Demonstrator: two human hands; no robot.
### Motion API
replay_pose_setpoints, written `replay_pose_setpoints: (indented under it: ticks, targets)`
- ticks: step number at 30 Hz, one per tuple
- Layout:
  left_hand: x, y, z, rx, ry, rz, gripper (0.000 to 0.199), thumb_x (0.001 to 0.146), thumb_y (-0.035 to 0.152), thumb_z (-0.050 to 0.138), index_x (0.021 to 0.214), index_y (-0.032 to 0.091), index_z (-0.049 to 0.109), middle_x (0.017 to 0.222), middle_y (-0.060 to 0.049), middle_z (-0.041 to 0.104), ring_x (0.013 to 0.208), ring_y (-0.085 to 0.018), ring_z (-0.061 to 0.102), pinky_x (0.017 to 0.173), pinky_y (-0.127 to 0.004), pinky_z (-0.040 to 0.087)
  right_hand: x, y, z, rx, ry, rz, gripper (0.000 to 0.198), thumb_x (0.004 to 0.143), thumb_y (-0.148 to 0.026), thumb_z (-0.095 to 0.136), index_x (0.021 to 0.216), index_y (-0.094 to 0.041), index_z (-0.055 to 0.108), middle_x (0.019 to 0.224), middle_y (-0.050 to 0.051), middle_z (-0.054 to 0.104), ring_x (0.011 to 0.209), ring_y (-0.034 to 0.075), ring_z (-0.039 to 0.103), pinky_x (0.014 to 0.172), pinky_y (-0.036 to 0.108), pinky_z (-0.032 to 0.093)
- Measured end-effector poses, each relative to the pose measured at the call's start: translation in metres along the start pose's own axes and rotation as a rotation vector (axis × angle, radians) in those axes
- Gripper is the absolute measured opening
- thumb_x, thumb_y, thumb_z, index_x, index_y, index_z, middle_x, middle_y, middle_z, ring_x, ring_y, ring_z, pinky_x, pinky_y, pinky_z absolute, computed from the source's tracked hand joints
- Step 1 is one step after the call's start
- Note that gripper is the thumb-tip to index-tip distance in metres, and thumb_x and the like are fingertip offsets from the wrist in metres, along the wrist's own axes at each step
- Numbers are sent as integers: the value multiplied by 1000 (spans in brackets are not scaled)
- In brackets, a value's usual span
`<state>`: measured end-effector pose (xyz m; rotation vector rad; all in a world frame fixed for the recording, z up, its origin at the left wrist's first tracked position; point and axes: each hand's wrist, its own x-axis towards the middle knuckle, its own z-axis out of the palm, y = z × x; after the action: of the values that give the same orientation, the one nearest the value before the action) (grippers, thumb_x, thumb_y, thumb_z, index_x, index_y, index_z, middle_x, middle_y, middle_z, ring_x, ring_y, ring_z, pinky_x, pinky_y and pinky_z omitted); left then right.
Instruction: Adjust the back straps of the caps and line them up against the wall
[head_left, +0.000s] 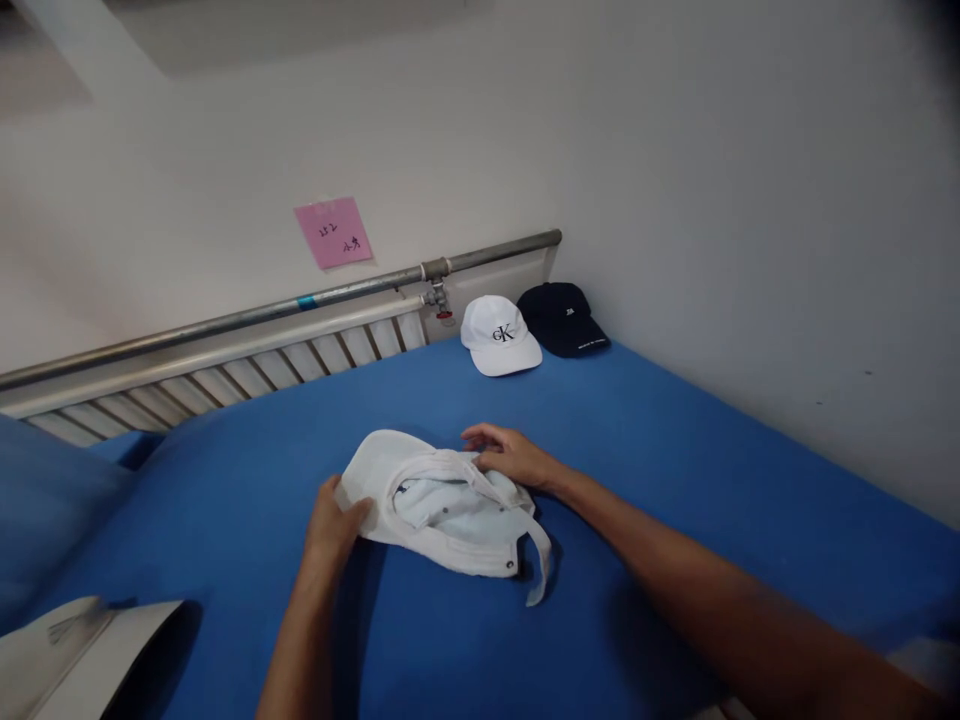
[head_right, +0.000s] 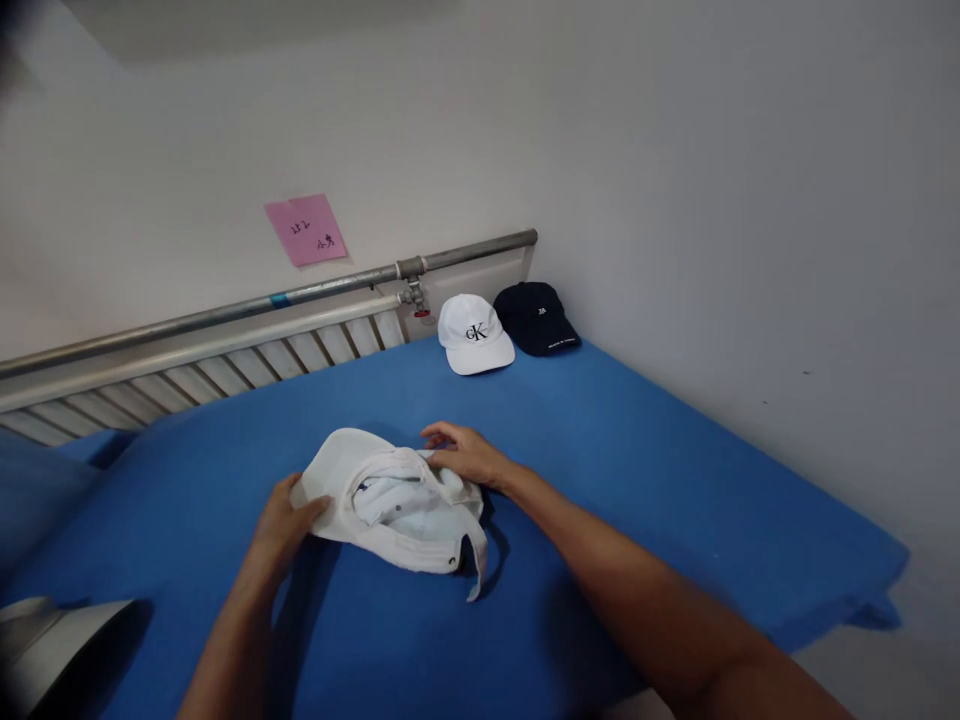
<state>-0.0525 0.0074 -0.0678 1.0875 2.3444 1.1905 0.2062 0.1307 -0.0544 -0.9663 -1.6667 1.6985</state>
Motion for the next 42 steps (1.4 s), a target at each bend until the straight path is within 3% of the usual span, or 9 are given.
replay_pose_setpoints:
  ticks: [6, 9, 14, 17, 20, 25, 29, 34, 42]
  targets:
    - [6, 36, 4, -373, 25, 237, 52, 83, 38, 52, 131, 22, 43, 138, -12, 47, 120, -24, 52, 97, -39, 44, -6, 5, 24, 193, -8, 202, 41, 57, -9, 48, 96, -18, 56, 62, -4, 53, 54, 10, 49, 51, 21, 39]
    - [6, 34, 2, -213, -86, 510, 30, 82, 24, 48, 107, 21, 63, 126, -9, 58, 121, -24, 50, 105, -44, 36, -6, 5, 26, 204, 23, 219, 48, 54, -7, 44, 100, -18, 53, 65, -3, 52, 56, 11, 50, 52, 22, 42]
    - [-1, 3, -8, 90, -327, 773, 41, 73, 6, 38, 94, 22, 69, 118, -8, 64, 123, -24, 49, 104, -49, 34, -2, 4, 15, 97, 102, 178, 44, 55, -5, 47, 95, -18, 58, 68, -1, 52, 65, 13, 50, 58, 25, 42]
    - [-11, -8, -13, 234, -415, 772, 51, 71, 5, 44, 113, 25, 63, 136, -8, 52, 135, -26, 34, 106, -52, 30, -11, -6, 11, -55, 122, -56, 51, 55, 0, 49, 100, -21, 60, 99, 3, 60, 97, 18, 53, 82, 31, 43]
    - [-21, -5, -12, 302, -461, 745, 47, 77, 14, 53, 121, 29, 60, 145, -7, 43, 138, -28, 27, 106, -55, 27, -32, -22, 17, -433, -55, -592, 54, 60, 2, 46, 106, -23, 60, 126, 6, 53, 121, 22, 44, 101, 42, 32]
    - [-23, 10, -11, 215, -546, 742, 20, 83, 26, 56, 95, 30, 70, 136, -3, 53, 137, -27, 28, 109, -55, 18, -61, -36, 39, -797, -464, -945, 35, 71, -5, 50, 98, -21, 63, 94, 5, 67, 91, 19, 60, 105, 47, 24]
    - [-23, 19, -22, -81, -596, 670, 19, 83, 29, 55, 94, 27, 70, 109, -4, 70, 117, -25, 54, 110, -49, 21, -62, -37, 40, -606, -357, -708, 22, 73, -9, 53, 90, -20, 63, 80, 3, 66, 76, 16, 58, 82, 34, 42]
    - [-24, 18, -31, -338, -605, 307, 21, 82, 37, 58, 86, 19, 68, 78, -4, 66, 74, -18, 59, 67, -28, 46, -52, -38, 31, 92, -195, -140, 10, 69, -12, 58, 75, -18, 52, 60, -5, 57, 55, 9, 52, 54, 21, 40]
    - [-23, 17, -20, -442, -833, 71, 27, 74, 41, 66, 80, 15, 67, 65, -1, 60, 57, -12, 50, 55, -24, 38, -42, -19, 47, 216, -349, 81, 15, 72, -27, 65, 77, -16, 56, 45, -9, 50, 39, 4, 41, 45, 18, 34]
